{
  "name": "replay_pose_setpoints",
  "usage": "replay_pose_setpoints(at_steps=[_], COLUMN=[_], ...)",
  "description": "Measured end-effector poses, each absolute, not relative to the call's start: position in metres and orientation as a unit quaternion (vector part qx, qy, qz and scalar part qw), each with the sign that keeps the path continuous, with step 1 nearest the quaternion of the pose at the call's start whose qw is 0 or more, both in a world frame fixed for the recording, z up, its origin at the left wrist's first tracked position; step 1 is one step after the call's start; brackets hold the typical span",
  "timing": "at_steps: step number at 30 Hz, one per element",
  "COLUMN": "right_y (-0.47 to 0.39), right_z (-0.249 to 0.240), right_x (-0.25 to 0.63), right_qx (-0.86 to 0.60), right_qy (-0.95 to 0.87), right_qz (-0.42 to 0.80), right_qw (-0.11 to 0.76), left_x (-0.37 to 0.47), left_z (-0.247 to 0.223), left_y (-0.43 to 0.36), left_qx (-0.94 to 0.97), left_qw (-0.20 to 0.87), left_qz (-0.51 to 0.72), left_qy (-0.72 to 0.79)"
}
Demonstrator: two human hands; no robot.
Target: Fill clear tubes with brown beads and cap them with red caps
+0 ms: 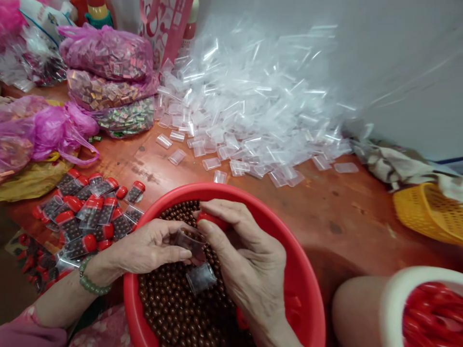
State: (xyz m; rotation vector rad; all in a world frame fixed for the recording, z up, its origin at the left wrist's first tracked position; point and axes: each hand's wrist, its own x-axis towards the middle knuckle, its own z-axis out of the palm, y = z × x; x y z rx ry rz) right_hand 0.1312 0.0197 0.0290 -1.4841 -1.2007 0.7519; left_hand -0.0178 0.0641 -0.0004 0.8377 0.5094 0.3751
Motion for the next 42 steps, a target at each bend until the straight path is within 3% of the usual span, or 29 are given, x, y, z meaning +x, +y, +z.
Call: replay_pose_setpoints(at_steps=[14,21,25,29,33,37,42], right_y=[0.022,0.021,0.018,0.019,0.023,0.026,0.027], right_z=[0.005,-0.002,-0.005,-0.006,-0.006,-0.005,-0.006], right_x=[0.113,0.120,0.121,0.122,0.128,0.130,0.127], right_qx=[-0.554,-0.609,-0.618,-0.581,-0.522,-0.515,-0.507], right_qy=[-0.583,-0.500,-0.488,-0.590,-0.730,-0.790,-0.795], right_qz=[0.189,0.301,0.304,0.223,0.157,0.039,-0.084], right_qw=[0.563,0.537,0.536,0.515,0.414,0.330,0.322], left_x=[-0.014,-0.013,-0.014,-0.015,-0.017,-0.019,-0.020], left_z=[-0.009,-0.006,0.001,-0.001,-0.007,-0.008,-0.008], left_y=[0.065,0.063,0.065,0.064,0.062,0.065,0.069], left_qx=[0.499,0.407,0.401,0.405,0.375,0.302,0.325], left_qw=[0.795,0.843,0.839,0.837,0.843,0.894,0.891], left_qz=[0.220,0.206,0.199,0.219,0.262,0.231,0.231], left_qy=[0.265,0.285,0.310,0.296,0.284,0.237,0.216])
